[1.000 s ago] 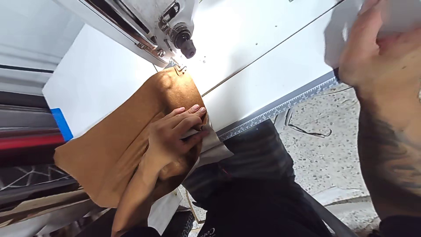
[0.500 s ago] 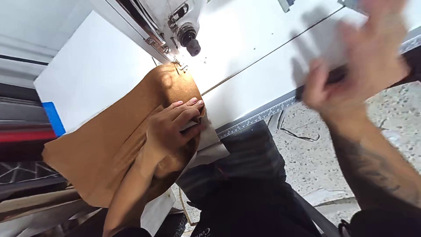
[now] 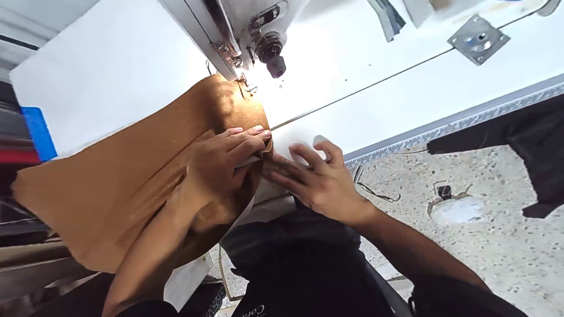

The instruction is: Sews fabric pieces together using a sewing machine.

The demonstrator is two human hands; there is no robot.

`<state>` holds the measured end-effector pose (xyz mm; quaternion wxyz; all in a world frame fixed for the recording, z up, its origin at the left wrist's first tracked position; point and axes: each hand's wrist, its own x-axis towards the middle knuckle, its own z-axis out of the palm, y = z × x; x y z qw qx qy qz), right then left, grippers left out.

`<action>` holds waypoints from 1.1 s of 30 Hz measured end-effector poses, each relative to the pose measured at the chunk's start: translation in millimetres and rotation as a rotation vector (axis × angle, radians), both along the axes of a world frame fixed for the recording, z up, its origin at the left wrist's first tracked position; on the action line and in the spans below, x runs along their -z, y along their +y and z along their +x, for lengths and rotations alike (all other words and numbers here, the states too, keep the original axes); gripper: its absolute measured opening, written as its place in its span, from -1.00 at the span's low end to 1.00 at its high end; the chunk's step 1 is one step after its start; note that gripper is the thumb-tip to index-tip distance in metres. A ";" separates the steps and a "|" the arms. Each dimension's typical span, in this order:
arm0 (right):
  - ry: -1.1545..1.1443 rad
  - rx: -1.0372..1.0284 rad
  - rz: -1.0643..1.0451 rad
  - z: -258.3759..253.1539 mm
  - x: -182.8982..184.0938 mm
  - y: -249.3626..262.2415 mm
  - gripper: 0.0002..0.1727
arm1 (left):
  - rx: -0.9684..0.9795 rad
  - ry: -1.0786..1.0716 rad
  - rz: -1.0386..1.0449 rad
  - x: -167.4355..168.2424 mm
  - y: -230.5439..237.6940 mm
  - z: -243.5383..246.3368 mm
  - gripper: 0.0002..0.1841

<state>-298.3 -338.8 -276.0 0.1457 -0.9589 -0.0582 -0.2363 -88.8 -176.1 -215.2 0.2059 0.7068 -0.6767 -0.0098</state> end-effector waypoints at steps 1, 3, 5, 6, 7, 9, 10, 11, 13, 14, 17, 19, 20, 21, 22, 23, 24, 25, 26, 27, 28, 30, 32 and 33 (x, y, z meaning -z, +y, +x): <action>0.007 -0.008 0.018 -0.6 -0.7 1.8 -0.51 | 0.000 0.001 0.003 0.0 0.1 0.4 -0.75; 0.005 -0.008 0.048 -1.0 -1.0 6.1 -0.51 | -0.009 -0.012 0.017 -1.6 -0.5 0.5 -0.74; -0.003 0.009 0.069 -0.3 -0.9 10.5 -0.51 | -0.012 -0.029 0.023 -2.8 -1.7 1.3 -0.73; -0.001 0.019 0.082 0.5 -1.4 13.0 -0.50 | -0.007 -0.030 0.022 -2.9 -2.4 2.5 -0.72; 0.002 0.030 0.094 1.4 -2.3 15.3 -0.48 | -0.002 -0.030 0.022 -2.7 -3.2 3.9 -0.71; 0.018 0.058 0.102 3.3 -4.4 19.3 -0.46 | -0.010 -0.032 0.026 -2.3 -4.9 6.0 -0.70; 0.019 0.071 0.109 4.8 -5.1 20.8 -0.46 | -0.020 -0.044 0.032 -2.7 -6.0 7.0 -0.70; 0.021 0.085 0.113 6.2 -6.0 22.1 -0.47 | -0.030 -0.059 0.039 -3.2 -6.8 8.1 -0.70; 0.014 0.108 0.128 9.0 -7.2 24.1 -0.48 | -0.033 -0.082 0.035 -3.1 -8.5 10.9 -0.69; 0.006 0.122 0.139 9.9 -7.5 25.2 -0.49 | -0.033 -0.090 0.032 -2.4 -8.6 12.3 -0.68; -0.016 0.153 0.179 12.9 -10.0 27.0 -0.54 | -0.039 -0.092 0.037 -2.0 -10.5 16.2 -0.68; -0.028 0.160 0.208 15.3 -10.9 26.6 -0.55 | -0.053 -0.092 0.024 -1.6 -12.4 18.3 -0.67; -0.030 0.160 0.217 16.6 -11.0 25.7 -0.54 | -0.060 -0.085 0.009 -0.7 -13.1 19.7 -0.68; -0.029 0.159 0.223 17.9 -11.2 24.6 -0.53 | -0.062 -0.070 -0.013 0.6 -13.4 21.3 -0.69; -0.025 0.160 0.228 19.3 -11.6 23.4 -0.53 | -0.062 -0.047 -0.049 2.1 -13.3 23.4 -0.71; -0.020 0.162 0.231 20.8 -12.3 22.0 -0.53 | -0.061 -0.030 -0.088 4.3 -13.0 25.8 -0.73; -0.015 0.164 0.235 22.3 -13.2 20.9 -0.53 | -0.055 -0.016 -0.117 6.0 -12.3 28.0 -0.74; -0.010 0.167 0.235 23.7 -14.0 19.9 -0.53 | -0.047 -0.008 -0.135 6.9 -11.9 29.7 -0.74; -0.008 0.171 0.234 25.4 -14.7 19.1 -0.53 | -0.040 -0.006 -0.145 7.3 -11.8 31.3 -0.73; 0.000 0.173 0.228 27.1 -15.7 18.4 -0.53 | -0.036 -0.015 -0.146 7.6 -11.9 32.8 -0.71; 0.011 0.174 0.217 28.8 -16.8 17.8 -0.53 | -0.036 -0.027 -0.145 7.7 -12.3 33.8 -0.71; 0.046 0.178 0.182 32.3 -20.2 16.6 -0.53 | -0.046 -0.082 -0.138 7.1 -13.7 34.3 -0.69; 0.086 0.187 0.141 36.6 -23.7 15.6 -0.52 | -0.047 -0.136 -0.124 6.7 -14.8 35.1 -0.68; 0.097 0.190 0.130 38.9 -25.3 15.2 -0.51 | -0.045 -0.152 -0.124 6.6 -15.5 36.0 -0.67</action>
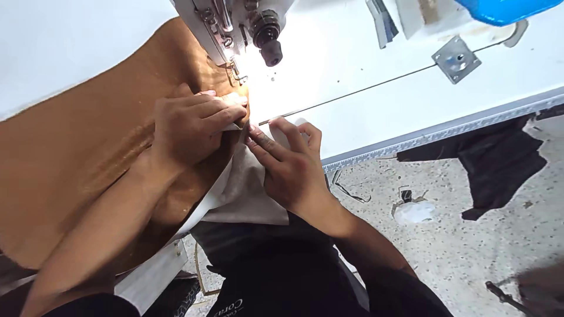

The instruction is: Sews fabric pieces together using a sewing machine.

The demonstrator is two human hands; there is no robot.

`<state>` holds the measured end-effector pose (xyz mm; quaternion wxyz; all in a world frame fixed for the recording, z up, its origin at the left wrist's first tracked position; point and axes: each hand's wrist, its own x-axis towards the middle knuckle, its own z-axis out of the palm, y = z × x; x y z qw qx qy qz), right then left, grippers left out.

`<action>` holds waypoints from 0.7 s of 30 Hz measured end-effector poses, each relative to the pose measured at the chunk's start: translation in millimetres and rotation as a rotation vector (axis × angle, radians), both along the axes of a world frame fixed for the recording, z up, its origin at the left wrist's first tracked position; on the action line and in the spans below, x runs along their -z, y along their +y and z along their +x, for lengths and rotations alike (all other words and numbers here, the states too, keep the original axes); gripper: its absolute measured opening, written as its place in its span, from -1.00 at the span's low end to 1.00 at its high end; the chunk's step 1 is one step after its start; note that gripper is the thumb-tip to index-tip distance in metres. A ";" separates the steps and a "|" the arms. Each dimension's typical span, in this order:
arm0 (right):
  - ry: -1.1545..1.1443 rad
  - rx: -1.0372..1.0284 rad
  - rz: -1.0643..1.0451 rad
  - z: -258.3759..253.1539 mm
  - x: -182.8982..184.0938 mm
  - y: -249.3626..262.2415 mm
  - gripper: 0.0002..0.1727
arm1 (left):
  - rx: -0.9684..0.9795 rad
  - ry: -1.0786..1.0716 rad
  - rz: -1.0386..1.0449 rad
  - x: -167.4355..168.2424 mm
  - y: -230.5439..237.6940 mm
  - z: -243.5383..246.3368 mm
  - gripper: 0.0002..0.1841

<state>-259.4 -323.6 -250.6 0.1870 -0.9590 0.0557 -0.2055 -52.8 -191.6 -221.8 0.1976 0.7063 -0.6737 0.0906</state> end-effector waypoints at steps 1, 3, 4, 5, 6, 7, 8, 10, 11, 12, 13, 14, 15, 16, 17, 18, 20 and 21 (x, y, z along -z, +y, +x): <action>0.000 0.000 -0.004 2.4 -1.1 -0.7 -0.52 | -0.002 -0.022 -0.003 0.2 -0.9 0.8 -0.67; -0.011 0.004 -0.007 6.9 -2.0 -2.8 -0.53 | -0.012 -0.101 -0.007 0.9 -3.3 2.2 -0.67; -0.018 0.006 -0.003 8.9 -1.6 -3.6 -0.53 | -0.014 -0.134 -0.004 0.4 -4.5 2.0 -0.68; -0.017 0.007 0.006 10.4 -0.9 -4.4 -0.53 | -0.016 -0.160 0.012 -1.8 -6.2 0.5 -0.69; -0.010 0.007 0.016 11.1 -0.6 -5.1 -0.53 | -0.029 -0.186 0.058 -5.6 -7.8 -2.7 -0.69; -0.005 0.000 0.023 11.2 -0.4 -6.4 -0.53 | -0.049 -0.207 0.116 -9.1 -9.7 -6.6 -0.68; -0.003 -0.018 0.025 10.6 -0.2 -8.5 -0.54 | -0.071 -0.225 0.167 -10.4 -11.5 -10.1 -0.68; -0.014 -0.089 0.017 6.6 2.5 -14.4 -0.49 | -0.136 -0.269 0.153 5.0 -11.2 -10.3 -0.71; -0.030 -0.132 0.002 3.4 5.3 -16.4 -0.45 | -0.196 -0.280 0.158 8.2 -8.0 -13.1 -0.73; -0.048 -0.176 -0.013 -0.6 6.9 -16.8 -0.45 | -0.272 -0.265 0.206 0.7 -2.8 -20.5 -0.75; -0.062 -0.228 -0.027 -4.7 6.6 -16.6 -0.44 | -0.361 -0.227 0.297 -17.2 3.0 -30.8 -0.77; -0.076 -0.279 -0.050 -7.0 6.0 -16.8 -0.41 | -0.454 -0.145 0.410 -42.7 7.6 -41.4 -0.76; -0.082 -0.328 -0.072 -8.4 5.6 -17.1 -0.41 | -0.537 -0.092 0.472 -61.6 13.2 -46.6 -0.74; -0.087 -0.370 -0.092 -8.5 5.3 -17.1 -0.42 | -0.606 -0.074 0.485 -74.0 20.7 -48.6 -0.71; -0.086 -0.404 -0.107 -8.2 5.3 -16.8 -0.44 | -0.664 -0.069 0.454 -81.5 28.5 -48.9 -0.66; -0.084 -0.428 -0.116 -7.4 5.6 -15.7 -0.46 | -0.719 -0.081 0.399 -85.2 35.2 -48.6 -0.59; -0.086 -0.450 -0.138 -5.8 7.5 -11.8 -0.49 | -0.799 -0.055 0.306 -91.1 42.2 -52.8 -0.52; -0.088 -0.451 -0.152 -5.8 7.9 -10.3 -0.49 | -0.805 0.008 0.282 -95.0 43.0 -58.5 -0.54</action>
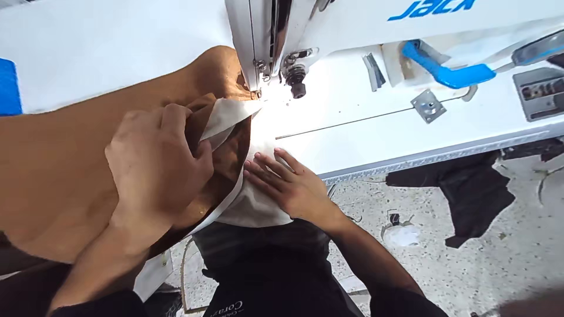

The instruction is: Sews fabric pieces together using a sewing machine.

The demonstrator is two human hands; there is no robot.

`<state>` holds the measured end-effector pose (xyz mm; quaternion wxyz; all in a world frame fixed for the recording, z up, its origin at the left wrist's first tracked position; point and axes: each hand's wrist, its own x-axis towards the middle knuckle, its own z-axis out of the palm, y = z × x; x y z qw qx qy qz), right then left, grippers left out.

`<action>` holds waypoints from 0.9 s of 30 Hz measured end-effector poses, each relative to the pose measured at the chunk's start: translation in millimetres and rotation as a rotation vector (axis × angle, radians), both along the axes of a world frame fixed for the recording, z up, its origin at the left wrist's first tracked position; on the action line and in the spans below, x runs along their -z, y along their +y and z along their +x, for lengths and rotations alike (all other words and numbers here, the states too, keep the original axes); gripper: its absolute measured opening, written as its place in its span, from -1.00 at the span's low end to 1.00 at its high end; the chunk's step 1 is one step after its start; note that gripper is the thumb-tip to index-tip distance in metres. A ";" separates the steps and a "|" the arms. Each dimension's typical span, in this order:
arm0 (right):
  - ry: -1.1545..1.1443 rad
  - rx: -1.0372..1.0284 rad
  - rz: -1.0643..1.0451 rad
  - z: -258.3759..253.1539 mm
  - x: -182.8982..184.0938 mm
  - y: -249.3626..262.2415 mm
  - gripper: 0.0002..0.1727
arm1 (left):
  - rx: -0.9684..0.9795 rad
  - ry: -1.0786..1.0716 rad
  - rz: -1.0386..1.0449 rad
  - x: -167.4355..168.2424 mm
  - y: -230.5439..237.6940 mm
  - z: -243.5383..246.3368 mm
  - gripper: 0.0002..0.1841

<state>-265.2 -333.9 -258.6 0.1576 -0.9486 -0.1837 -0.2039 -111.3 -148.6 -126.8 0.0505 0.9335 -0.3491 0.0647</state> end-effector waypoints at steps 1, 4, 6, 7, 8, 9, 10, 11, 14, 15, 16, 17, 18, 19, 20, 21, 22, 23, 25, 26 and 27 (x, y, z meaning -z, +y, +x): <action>-0.001 0.003 -0.008 -0.4 -0.4 0.8 -0.51 | 0.019 0.079 -0.054 -3.3 0.4 -6.6 -0.57; -0.024 0.027 0.048 -1.5 -0.9 3.7 -0.65 | 0.186 0.385 -0.191 3.3 -3.1 -21.3 -0.57; -0.029 0.048 0.101 -1.8 -0.2 9.2 -0.69 | 0.284 0.461 -0.187 17.0 -10.5 -29.0 -0.53; -0.033 0.055 0.119 -1.4 0.4 12.3 -0.70 | 0.310 0.446 -0.158 21.6 -12.1 -32.8 -0.49; -0.039 0.067 0.133 -0.9 0.9 15.5 -0.70 | 0.311 0.396 -0.109 22.5 -10.9 -36.8 -0.42; -0.041 0.081 0.138 -1.2 0.9 18.0 -0.68 | 0.286 0.331 -0.058 18.4 -5.7 -40.9 -0.38; -0.038 0.093 0.141 -1.5 0.5 19.6 -0.65 | 0.234 0.268 0.000 9.1 3.3 -43.6 -0.38; -0.030 0.102 0.137 -1.4 0.4 19.8 -0.60 | 0.164 0.201 0.048 -2.5 15.7 -42.8 -0.40; -0.024 0.114 0.104 -1.8 6.7 19.7 -0.51 | -0.129 0.076 0.160 -28.6 62.4 -23.7 -0.49; -0.033 0.111 0.103 -1.8 9.9 20.4 -0.51 | -0.220 0.064 0.184 -33.8 72.7 -15.0 -0.52; -0.045 0.113 0.108 -2.0 12.5 22.0 -0.51 | -0.304 0.068 0.200 -40.3 76.5 -6.8 -0.56; -0.060 0.116 0.112 -2.1 13.9 22.7 -0.52 | -0.356 0.099 0.174 -47.7 75.9 1.2 -0.58; -0.079 0.118 0.111 -1.9 14.7 23.0 -0.52 | -0.350 0.116 0.101 -51.8 77.0 8.2 -0.60; -0.095 0.121 0.105 -1.6 15.4 23.1 -0.52 | -0.302 0.098 -0.022 -50.0 78.9 12.8 -0.62; -0.105 0.121 0.103 -2.4 15.7 23.5 -0.53 | -0.219 0.058 -0.179 -41.1 81.7 15.3 -0.64; -0.116 0.118 0.108 -3.3 16.0 23.5 -0.54 | -0.116 0.036 -0.364 -29.9 78.6 13.1 -0.67; -0.126 0.110 0.117 -4.6 16.2 22.6 -0.55 | -0.010 0.052 -0.547 -19.8 68.0 5.0 -0.71; -0.139 0.103 0.129 -6.2 16.8 21.7 -0.57 | 0.094 0.100 -0.721 -9.9 51.0 -7.2 -0.77; -0.187 0.105 0.152 -9.6 20.9 22.8 -0.61 | 0.306 0.239 -0.937 15.1 19.2 -27.0 -0.80; -0.215 0.116 0.161 -11.3 23.2 24.9 -0.63 | 0.365 0.263 -0.945 30.7 9.0 -31.9 -0.80; -0.235 0.130 0.164 -12.3 25.2 27.2 -0.64 | 0.359 0.267 -0.891 45.0 2.4 -35.3 -0.77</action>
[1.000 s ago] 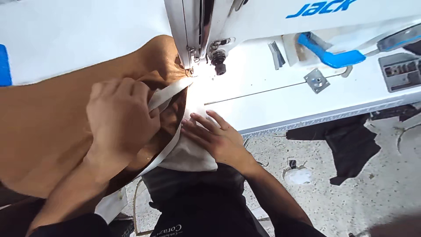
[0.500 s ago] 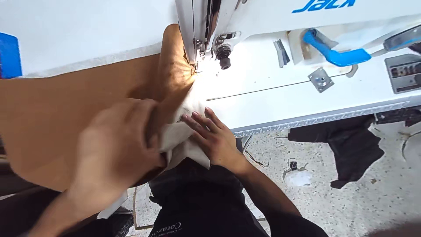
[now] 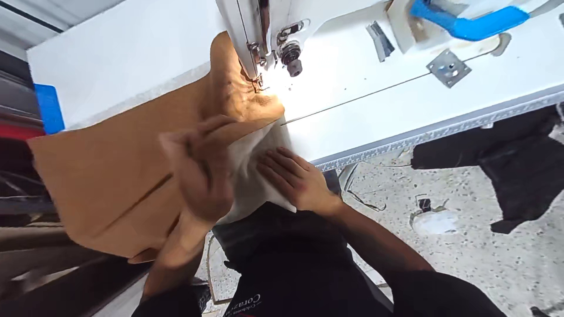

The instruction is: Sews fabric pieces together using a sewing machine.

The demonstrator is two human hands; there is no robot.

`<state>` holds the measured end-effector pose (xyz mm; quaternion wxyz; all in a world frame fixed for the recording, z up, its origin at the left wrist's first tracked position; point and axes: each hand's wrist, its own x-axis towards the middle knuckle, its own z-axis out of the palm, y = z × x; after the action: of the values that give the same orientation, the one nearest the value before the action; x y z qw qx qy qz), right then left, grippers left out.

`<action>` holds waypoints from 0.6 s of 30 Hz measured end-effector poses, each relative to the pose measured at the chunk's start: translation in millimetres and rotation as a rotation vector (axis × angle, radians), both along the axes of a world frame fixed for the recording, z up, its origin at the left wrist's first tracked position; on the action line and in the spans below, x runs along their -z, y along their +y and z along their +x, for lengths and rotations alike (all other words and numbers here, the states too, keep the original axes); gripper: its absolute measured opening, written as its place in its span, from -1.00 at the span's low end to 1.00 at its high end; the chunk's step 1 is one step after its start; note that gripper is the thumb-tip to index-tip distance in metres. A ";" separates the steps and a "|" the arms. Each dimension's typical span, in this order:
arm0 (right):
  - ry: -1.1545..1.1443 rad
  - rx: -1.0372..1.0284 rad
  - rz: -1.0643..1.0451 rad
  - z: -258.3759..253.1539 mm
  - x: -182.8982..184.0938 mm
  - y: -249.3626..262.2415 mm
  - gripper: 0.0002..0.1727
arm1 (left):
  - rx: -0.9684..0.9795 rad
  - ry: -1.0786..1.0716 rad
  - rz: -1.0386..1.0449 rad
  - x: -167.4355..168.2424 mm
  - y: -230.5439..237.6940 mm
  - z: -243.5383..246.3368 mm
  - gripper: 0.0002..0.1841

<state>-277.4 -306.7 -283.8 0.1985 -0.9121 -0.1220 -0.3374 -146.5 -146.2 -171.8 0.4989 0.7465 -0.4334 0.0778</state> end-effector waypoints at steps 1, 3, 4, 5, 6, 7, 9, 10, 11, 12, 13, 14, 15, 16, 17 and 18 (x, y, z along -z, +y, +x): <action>-0.012 0.015 0.002 -0.2 1.4 1.9 -0.65 | -0.032 -0.008 0.056 12.4 -4.8 -1.3 -0.63; -0.007 0.032 0.011 -0.9 1.7 5.0 -0.64 | -0.144 -0.070 0.204 30.4 -9.4 -0.2 -0.50; 0.000 0.035 0.011 -1.1 1.0 5.4 -0.63 | -0.161 -0.098 0.272 34.9 -8.7 1.1 -0.50; 0.004 0.037 0.009 -1.1 0.5 5.0 -0.63 | -0.155 -0.107 0.309 35.8 -6.6 2.1 -0.52; 0.002 0.038 0.007 -1.0 0.4 4.5 -0.63 | -0.132 -0.101 0.323 34.2 -3.7 2.6 -0.56; -0.006 0.043 0.000 -1.3 0.8 4.6 -0.64 | -0.102 -0.097 0.330 31.2 -0.8 2.8 -0.58; -0.023 0.053 -0.005 -0.6 2.5 5.1 -0.66 | -0.044 -0.122 0.371 25.4 2.3 2.8 -0.53; -0.042 0.058 0.000 0.2 4.0 5.7 -0.69 | -0.017 -0.180 0.389 25.3 2.9 3.7 -0.60; -0.070 0.065 0.005 1.1 5.8 6.2 -0.73 | 0.017 -0.249 0.383 29.2 2.3 5.6 -0.69; -0.088 0.073 0.005 1.6 7.6 6.5 -0.76 | 0.060 -0.314 0.380 33.7 1.4 7.6 -0.75; -0.096 0.076 0.003 1.5 9.1 6.0 -0.77 | 0.109 -0.369 0.376 38.1 0.5 9.6 -0.81; -0.099 0.072 0.004 0.9 10.3 5.3 -0.78 | 0.160 -0.411 0.373 42.5 -0.6 11.9 -0.85; -0.093 0.063 0.005 -0.4 10.4 4.4 -0.78 | 0.215 -0.434 0.372 45.9 -1.3 15.0 -0.88; -0.082 0.043 0.011 -2.0 9.8 3.0 -0.79 | 0.275 -0.432 0.365 48.3 -1.9 18.8 -0.88; -0.075 0.014 0.024 -2.9 9.0 0.6 -0.79 | 0.329 -0.415 0.363 48.8 -2.6 23.2 -0.86; -0.070 -0.017 0.041 -3.4 8.1 -1.8 -0.79 | 0.371 -0.398 0.371 48.1 -3.0 27.9 -0.83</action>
<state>-280.9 -308.4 -291.9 0.2155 -0.8944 -0.1298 -0.3697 -118.7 -149.3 -220.0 0.2655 0.7031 -0.6578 0.0496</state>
